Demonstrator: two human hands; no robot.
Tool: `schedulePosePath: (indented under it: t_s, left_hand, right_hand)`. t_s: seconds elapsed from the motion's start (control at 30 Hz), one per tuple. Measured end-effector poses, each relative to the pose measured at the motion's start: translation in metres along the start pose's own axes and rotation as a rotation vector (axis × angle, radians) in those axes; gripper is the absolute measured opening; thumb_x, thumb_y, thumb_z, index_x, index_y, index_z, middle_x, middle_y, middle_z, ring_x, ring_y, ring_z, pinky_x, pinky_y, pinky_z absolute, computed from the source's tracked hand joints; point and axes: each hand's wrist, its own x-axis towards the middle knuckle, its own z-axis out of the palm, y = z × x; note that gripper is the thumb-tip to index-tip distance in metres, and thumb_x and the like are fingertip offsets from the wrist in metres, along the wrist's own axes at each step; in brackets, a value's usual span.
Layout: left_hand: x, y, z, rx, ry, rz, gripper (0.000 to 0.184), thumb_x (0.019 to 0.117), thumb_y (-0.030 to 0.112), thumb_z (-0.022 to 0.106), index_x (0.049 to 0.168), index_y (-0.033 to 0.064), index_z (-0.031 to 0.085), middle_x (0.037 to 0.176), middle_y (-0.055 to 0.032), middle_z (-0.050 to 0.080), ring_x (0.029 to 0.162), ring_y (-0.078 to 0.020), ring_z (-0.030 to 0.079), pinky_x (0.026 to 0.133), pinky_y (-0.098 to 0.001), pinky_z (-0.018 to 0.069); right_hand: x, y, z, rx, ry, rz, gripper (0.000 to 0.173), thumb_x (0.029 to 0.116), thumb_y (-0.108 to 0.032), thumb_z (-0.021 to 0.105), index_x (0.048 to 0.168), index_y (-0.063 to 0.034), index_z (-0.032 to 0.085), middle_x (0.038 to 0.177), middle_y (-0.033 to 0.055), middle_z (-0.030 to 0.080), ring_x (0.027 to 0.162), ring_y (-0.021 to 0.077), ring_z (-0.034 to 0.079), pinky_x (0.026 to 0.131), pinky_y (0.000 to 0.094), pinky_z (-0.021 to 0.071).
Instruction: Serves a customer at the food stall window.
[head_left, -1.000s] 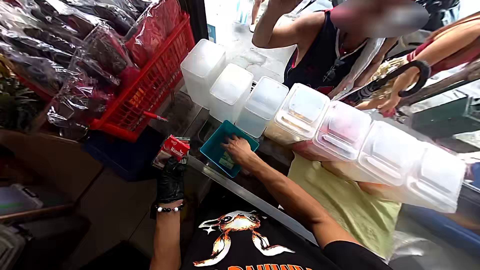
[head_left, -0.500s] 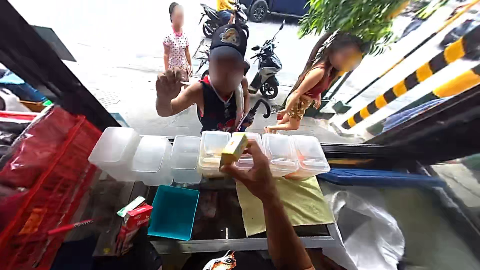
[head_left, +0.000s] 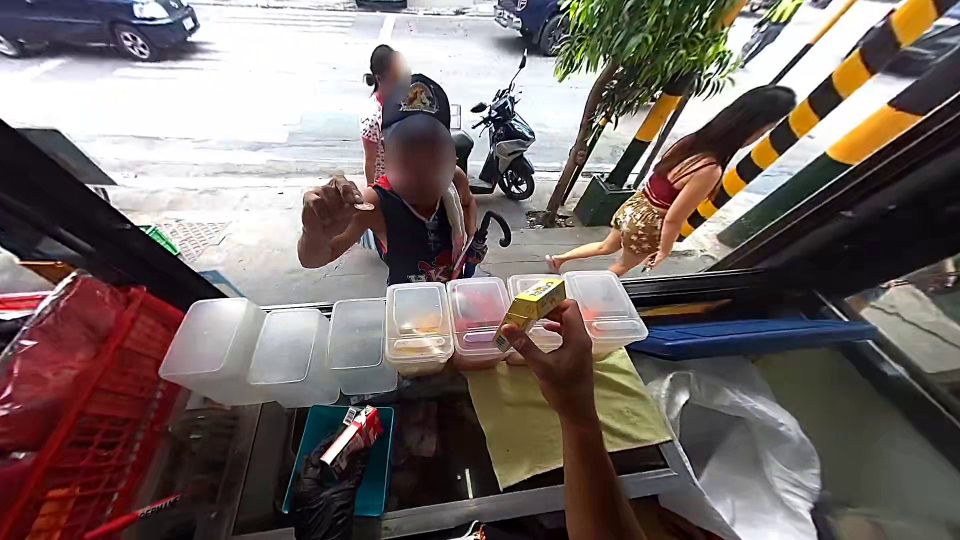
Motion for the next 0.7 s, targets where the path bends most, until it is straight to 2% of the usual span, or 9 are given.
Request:
schedulePosePath:
  t_s: [0.03,0.1,0.2,0.33,0.4,0.47,0.5,0.6,0.7]
  left_hand:
    - [-0.001,0.002,0.001,0.106,-0.032,-0.042,0.062,0.0732,0.024,0.091,0.122,-0.0065,0.067,0.120,-0.0212,0.069,0.115,-0.0252,0.065,0.104,-0.0412,0.0495]
    - [-0.001,-0.001,0.002,0.296,-0.092,-0.137,0.066,0.0743,0.039,0.088,0.123,-0.0011,0.069,0.121,-0.0194,0.070,0.117,-0.0291,0.065,0.106,-0.0486,0.0478]
    - [0.002,0.004,0.002,0.451,-0.187,-0.239,0.068,0.0772,0.046,0.085,0.125,0.0005,0.068,0.124,-0.0206,0.068,0.121,-0.0341,0.063,0.108,-0.0548,0.0448]
    - [0.007,-0.014,0.003,0.458,-0.212,-0.231,0.063,0.0753,0.051,0.085,0.115,0.0042,0.071,0.113,-0.0159,0.072,0.110,-0.0303,0.067,0.100,-0.0542,0.0498]
    - [0.006,-0.002,0.003,0.456,-0.208,-0.237,0.059,0.0766,0.047,0.086,0.114,0.0030,0.072,0.111,-0.0172,0.072,0.107,-0.0308,0.067,0.098,-0.0535,0.0507]
    - [0.011,0.054,-0.001,0.487,-0.331,-0.417,0.057,0.0836,0.039,0.084,0.125,0.0026,0.068,0.124,-0.0186,0.069,0.121,-0.0311,0.062,0.108,-0.0514,0.0435]
    - [0.013,0.068,-0.001,0.503,-0.367,-0.478,0.057,0.0850,0.036,0.084,0.128,0.0036,0.067,0.127,-0.0178,0.068,0.124,-0.0305,0.060,0.110,-0.0510,0.0415]
    - [0.009,0.019,0.002,0.464,-0.268,-0.331,0.054,0.0762,0.034,0.091,0.118,0.0055,0.072,0.113,-0.0162,0.073,0.109,-0.0312,0.068,0.100,-0.0560,0.0504]
    - [0.015,0.014,0.006,0.309,-0.209,-0.250,0.061,0.0752,0.029,0.091,0.125,0.0027,0.068,0.119,-0.0184,0.070,0.113,-0.0320,0.066,0.102,-0.0556,0.0502]
  right_hand:
    - [0.000,0.002,0.000,0.005,-0.007,0.018,0.072,0.0801,-0.056,0.078,0.121,-0.0011,0.058,0.110,0.0092,0.068,0.108,0.0150,0.065,0.093,0.0356,0.0533]
    - [0.002,0.008,0.002,0.014,-0.031,0.067,0.071,0.0810,-0.055,0.077,0.123,-0.0013,0.057,0.110,0.0090,0.069,0.107,0.0150,0.065,0.091,0.0361,0.0538]
    - [0.005,0.021,0.007,0.020,-0.066,0.151,0.070,0.0814,-0.053,0.078,0.125,-0.0021,0.058,0.111,0.0105,0.070,0.109,0.0190,0.066,0.092,0.0410,0.0533]
    - [0.006,0.040,0.017,0.020,-0.091,0.214,0.067,0.0805,-0.050,0.081,0.124,-0.0032,0.060,0.110,0.0103,0.071,0.107,0.0193,0.066,0.090,0.0417,0.0536]
    - [0.004,0.045,0.021,0.023,-0.107,0.223,0.067,0.0816,-0.050,0.080,0.124,-0.0023,0.060,0.108,0.0098,0.071,0.105,0.0182,0.066,0.089,0.0401,0.0533]
    - [0.002,0.046,0.023,0.024,-0.122,0.223,0.067,0.0821,-0.050,0.079,0.124,-0.0021,0.060,0.108,0.0094,0.071,0.105,0.0171,0.066,0.089,0.0386,0.0534]
    - [0.001,0.046,0.025,0.025,-0.129,0.225,0.067,0.0824,-0.050,0.078,0.125,-0.0021,0.061,0.109,0.0094,0.071,0.105,0.0168,0.066,0.089,0.0382,0.0534]
    - [-0.001,0.049,0.028,0.029,-0.145,0.231,0.067,0.0828,-0.050,0.078,0.126,-0.0025,0.060,0.109,0.0092,0.071,0.105,0.0171,0.067,0.089,0.0383,0.0539]
    - [0.002,0.051,0.024,0.017,-0.155,0.198,0.068,0.0846,-0.049,0.077,0.128,-0.0001,0.059,0.110,0.0120,0.071,0.105,0.0203,0.068,0.089,0.0413,0.0554]
